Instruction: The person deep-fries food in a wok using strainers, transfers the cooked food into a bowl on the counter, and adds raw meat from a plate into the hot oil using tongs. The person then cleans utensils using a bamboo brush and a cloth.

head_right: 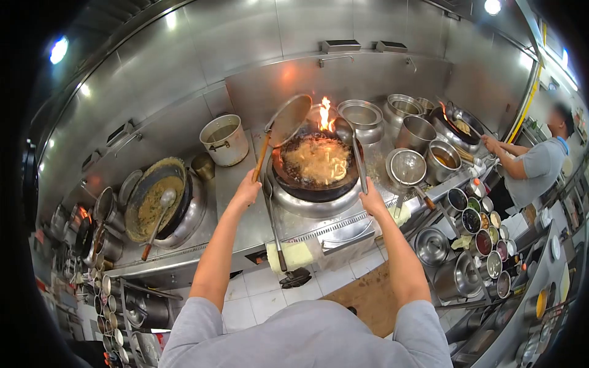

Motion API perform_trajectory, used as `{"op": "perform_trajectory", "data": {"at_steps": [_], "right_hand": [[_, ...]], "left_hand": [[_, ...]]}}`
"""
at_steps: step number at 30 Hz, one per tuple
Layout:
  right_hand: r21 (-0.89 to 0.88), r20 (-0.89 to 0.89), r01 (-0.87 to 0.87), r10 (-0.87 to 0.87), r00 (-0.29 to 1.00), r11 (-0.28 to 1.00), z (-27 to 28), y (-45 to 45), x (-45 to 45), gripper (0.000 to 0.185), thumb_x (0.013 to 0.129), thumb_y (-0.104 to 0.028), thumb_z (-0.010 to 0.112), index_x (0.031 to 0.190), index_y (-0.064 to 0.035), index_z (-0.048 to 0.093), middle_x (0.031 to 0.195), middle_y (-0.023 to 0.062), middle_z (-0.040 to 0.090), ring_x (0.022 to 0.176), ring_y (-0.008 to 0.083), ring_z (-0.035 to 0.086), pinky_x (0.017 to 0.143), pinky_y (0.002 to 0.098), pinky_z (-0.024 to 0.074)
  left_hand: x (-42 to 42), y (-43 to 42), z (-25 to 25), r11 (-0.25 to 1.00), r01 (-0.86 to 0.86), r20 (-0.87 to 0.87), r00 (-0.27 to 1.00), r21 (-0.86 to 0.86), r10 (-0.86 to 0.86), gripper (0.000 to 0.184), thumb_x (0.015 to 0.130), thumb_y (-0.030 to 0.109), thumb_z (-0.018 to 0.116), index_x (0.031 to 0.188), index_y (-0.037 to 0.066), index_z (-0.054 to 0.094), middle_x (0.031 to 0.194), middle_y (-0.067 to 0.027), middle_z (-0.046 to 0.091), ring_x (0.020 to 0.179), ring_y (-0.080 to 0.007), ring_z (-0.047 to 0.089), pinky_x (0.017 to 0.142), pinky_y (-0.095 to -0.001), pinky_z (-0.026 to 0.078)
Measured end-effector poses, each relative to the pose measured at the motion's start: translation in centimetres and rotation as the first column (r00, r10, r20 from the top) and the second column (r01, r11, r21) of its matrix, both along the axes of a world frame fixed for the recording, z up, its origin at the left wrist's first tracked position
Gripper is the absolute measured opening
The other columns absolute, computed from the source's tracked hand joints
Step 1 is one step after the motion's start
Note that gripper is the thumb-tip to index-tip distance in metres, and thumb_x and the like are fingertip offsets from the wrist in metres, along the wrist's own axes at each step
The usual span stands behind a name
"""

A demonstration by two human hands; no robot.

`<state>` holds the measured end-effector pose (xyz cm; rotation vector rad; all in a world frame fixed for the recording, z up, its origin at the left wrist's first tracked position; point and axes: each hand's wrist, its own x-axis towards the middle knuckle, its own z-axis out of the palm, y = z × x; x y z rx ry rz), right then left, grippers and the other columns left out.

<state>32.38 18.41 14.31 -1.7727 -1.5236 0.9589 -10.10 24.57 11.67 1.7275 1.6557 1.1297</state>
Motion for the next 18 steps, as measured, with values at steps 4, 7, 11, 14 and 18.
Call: {"op": "perform_trajectory", "data": {"at_steps": [4,7,11,14,18], "right_hand": [[0.165,0.390,0.026,-0.090,0.916,0.986,-3.1,3.6,-0.6,0.069,0.082,-0.012,0.056,0.144,-0.0118,0.025,0.105,0.0320,0.060,0.103,0.0489,0.055,0.088,0.0514,0.0440],[0.082,0.069,0.108,-0.114,0.991,0.991,-6.0,4.1,-3.9,0.051,0.085,-0.011,0.056,0.131,-0.0081,0.035,0.081,0.0180,0.061,0.061,0.0282,0.060,0.051,0.0414,0.0493],[-0.202,-0.733,0.029,-0.170,0.658,0.979,-3.2,3.0,-8.9,0.010,0.091,-0.005,0.047,0.098,-0.0083,0.040,0.061,0.0003,0.042,0.045,0.0105,0.042,0.037,0.0281,0.0366],[-0.313,-0.939,-0.208,-0.269,0.214,0.927,-1.9,3.8,-8.4,0.012,0.091,-0.005,0.049,0.096,-0.0090,0.039,0.060,-0.0008,0.042,0.045,0.0084,0.042,0.036,0.0266,0.0355],[-0.173,-0.790,-0.160,-0.040,0.611,0.972,1.5,0.4,-8.5,0.015,0.088,-0.003,0.052,0.095,-0.0102,0.041,0.066,0.0002,0.045,0.046,0.0067,0.044,0.035,0.0258,0.0347]], "left_hand": [[2.6,-2.3,2.8,0.984,0.022,-0.016,1.000,-0.178,-0.025,0.060,0.086,0.004,0.049,0.142,0.011,0.029,0.087,-0.0089,0.055,0.057,-0.0156,0.053,0.040,-0.0320,0.042],[5.8,-5.1,4.6,0.880,0.082,0.226,0.974,-0.467,0.029,0.058,0.086,0.002,0.046,0.140,0.016,0.029,0.084,-0.0086,0.052,0.055,-0.0149,0.050,0.038,-0.0318,0.042],[10.2,-7.4,4.7,0.795,0.199,0.542,0.820,-0.573,0.185,0.043,0.086,-0.002,0.042,0.124,0.016,0.032,0.074,-0.0060,0.046,0.053,-0.0134,0.045,0.038,-0.0287,0.041],[11.1,-5.9,4.2,0.767,0.342,0.703,0.685,-0.544,0.193,0.033,0.085,-0.004,0.041,0.113,0.012,0.034,0.075,-0.0072,0.046,0.054,-0.0140,0.045,0.041,-0.0291,0.042],[10.8,-5.5,3.6,0.784,0.388,0.774,0.608,-0.484,0.177,0.028,0.084,-0.005,0.041,0.106,0.010,0.034,0.074,-0.0083,0.046,0.055,-0.0143,0.046,0.042,-0.0274,0.041]]}}
